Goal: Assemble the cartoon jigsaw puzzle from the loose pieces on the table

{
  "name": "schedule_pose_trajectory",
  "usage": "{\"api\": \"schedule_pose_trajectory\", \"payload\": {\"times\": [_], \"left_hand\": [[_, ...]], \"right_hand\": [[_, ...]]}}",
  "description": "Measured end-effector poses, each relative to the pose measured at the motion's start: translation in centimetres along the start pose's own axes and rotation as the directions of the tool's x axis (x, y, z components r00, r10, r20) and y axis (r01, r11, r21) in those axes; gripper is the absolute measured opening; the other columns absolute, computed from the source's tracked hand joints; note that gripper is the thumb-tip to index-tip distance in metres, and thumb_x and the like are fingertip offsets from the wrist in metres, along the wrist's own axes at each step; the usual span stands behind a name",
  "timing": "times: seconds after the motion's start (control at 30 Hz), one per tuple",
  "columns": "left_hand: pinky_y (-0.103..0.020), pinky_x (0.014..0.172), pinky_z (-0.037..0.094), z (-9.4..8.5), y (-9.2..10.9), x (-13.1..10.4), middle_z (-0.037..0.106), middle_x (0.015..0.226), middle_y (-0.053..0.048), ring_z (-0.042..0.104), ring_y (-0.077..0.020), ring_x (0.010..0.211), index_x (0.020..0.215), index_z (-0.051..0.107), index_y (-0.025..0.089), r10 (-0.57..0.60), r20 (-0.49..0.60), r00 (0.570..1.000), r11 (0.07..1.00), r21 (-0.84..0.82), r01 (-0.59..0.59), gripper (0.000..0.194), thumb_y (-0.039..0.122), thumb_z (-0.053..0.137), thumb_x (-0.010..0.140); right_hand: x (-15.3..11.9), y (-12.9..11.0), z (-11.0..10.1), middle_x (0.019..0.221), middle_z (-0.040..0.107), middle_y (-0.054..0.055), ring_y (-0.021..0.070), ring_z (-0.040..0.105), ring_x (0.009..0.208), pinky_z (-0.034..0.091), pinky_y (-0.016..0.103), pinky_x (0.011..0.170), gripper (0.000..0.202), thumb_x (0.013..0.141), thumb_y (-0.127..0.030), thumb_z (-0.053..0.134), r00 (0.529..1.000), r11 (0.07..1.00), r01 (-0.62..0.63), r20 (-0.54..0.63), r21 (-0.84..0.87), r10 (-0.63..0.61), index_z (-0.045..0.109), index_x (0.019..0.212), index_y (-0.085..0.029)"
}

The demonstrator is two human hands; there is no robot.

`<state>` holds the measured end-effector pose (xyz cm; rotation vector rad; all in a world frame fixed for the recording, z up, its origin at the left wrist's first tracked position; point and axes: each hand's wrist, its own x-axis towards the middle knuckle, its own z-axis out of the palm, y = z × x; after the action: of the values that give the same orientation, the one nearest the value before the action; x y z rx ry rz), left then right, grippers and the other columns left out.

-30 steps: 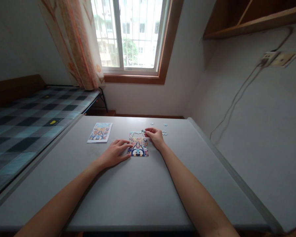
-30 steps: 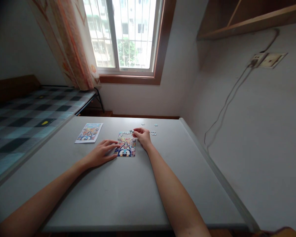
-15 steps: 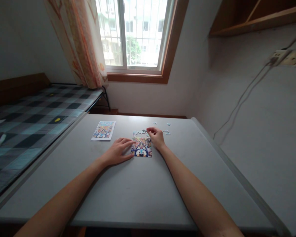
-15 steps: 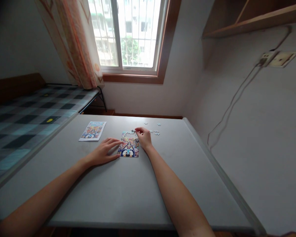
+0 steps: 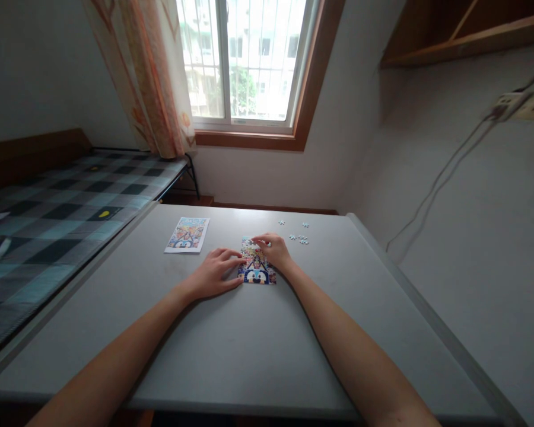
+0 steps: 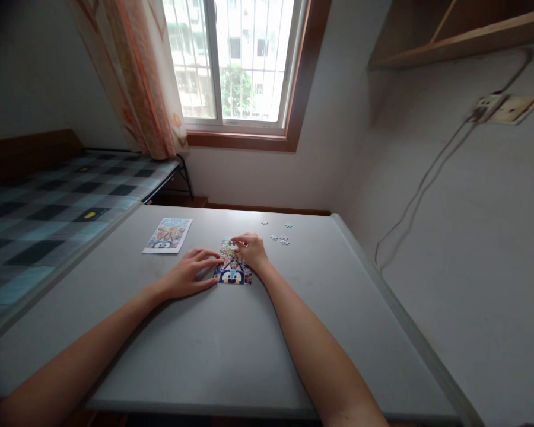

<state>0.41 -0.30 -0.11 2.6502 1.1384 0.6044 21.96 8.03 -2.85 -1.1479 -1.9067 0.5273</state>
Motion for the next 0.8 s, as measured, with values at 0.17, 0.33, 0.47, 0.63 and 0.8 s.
{"api": "schedule_pose_trajectory", "payload": {"times": [0.17,0.33,0.47,0.63,0.8], "left_hand": [[-0.043,0.104,0.035,-0.08,0.10,-0.01,0.055,0.125,-0.005,0.046,-0.0249,0.115,0.130,0.053,0.034,-0.005,0.007,1.000,1.000,-0.005,0.005,0.045,0.041,0.056,0.087],[-0.044,0.104,0.035,0.00,0.01,0.05,0.055,0.124,-0.004,0.047,-0.0250,0.114,0.130,0.053,0.034,-0.004,0.004,1.000,1.000,-0.005,0.004,0.045,0.041,0.057,0.086],[-0.043,0.103,0.036,0.07,-0.06,0.04,0.055,0.124,-0.004,0.047,-0.0249,0.114,0.130,0.053,0.034,-0.001,-0.003,1.000,1.000,-0.010,0.001,0.045,0.040,0.058,0.085],[-0.043,0.104,0.035,0.05,-0.06,-0.01,0.055,0.124,-0.004,0.047,-0.0251,0.115,0.130,0.054,0.034,0.002,-0.002,1.000,1.000,-0.010,-0.002,0.045,0.040,0.058,0.085],[-0.043,0.104,0.035,0.05,-0.10,0.03,0.056,0.124,-0.004,0.047,-0.0248,0.115,0.129,0.055,0.033,0.003,-0.003,1.000,1.000,-0.006,-0.003,0.044,0.041,0.057,0.086]], "right_hand": [[-0.18,-0.25,-0.19,0.083,0.072,0.004,0.0155,0.063,0.076,0.046,0.027,0.074,0.018,0.080,-0.015,0.060,0.998,0.999,-0.042,0.041,0.032,0.041,0.075,0.084,-0.023],[-0.15,-0.29,-0.07,0.083,0.072,0.004,0.0156,0.064,0.077,0.047,0.027,0.076,0.019,0.079,-0.014,0.059,0.999,0.998,-0.020,0.038,0.056,0.018,0.076,0.081,-0.023],[-0.16,-0.25,0.02,0.083,0.072,0.004,0.0163,0.063,0.078,0.046,0.029,0.077,0.019,0.080,-0.015,0.060,0.999,1.000,-0.019,0.047,-0.011,0.019,0.076,0.083,-0.024],[-0.30,-0.43,-0.17,0.085,0.072,0.005,0.0168,0.062,0.079,0.046,0.029,0.078,0.019,0.083,-0.019,0.059,0.997,0.995,-0.007,0.081,-0.101,0.016,0.076,0.088,-0.025],[-0.34,-0.44,-0.14,0.087,0.071,0.006,0.0169,0.063,0.080,0.046,0.028,0.077,0.021,0.085,-0.019,0.056,0.995,0.992,-0.001,0.097,-0.128,0.014,0.076,0.092,-0.023]]}}
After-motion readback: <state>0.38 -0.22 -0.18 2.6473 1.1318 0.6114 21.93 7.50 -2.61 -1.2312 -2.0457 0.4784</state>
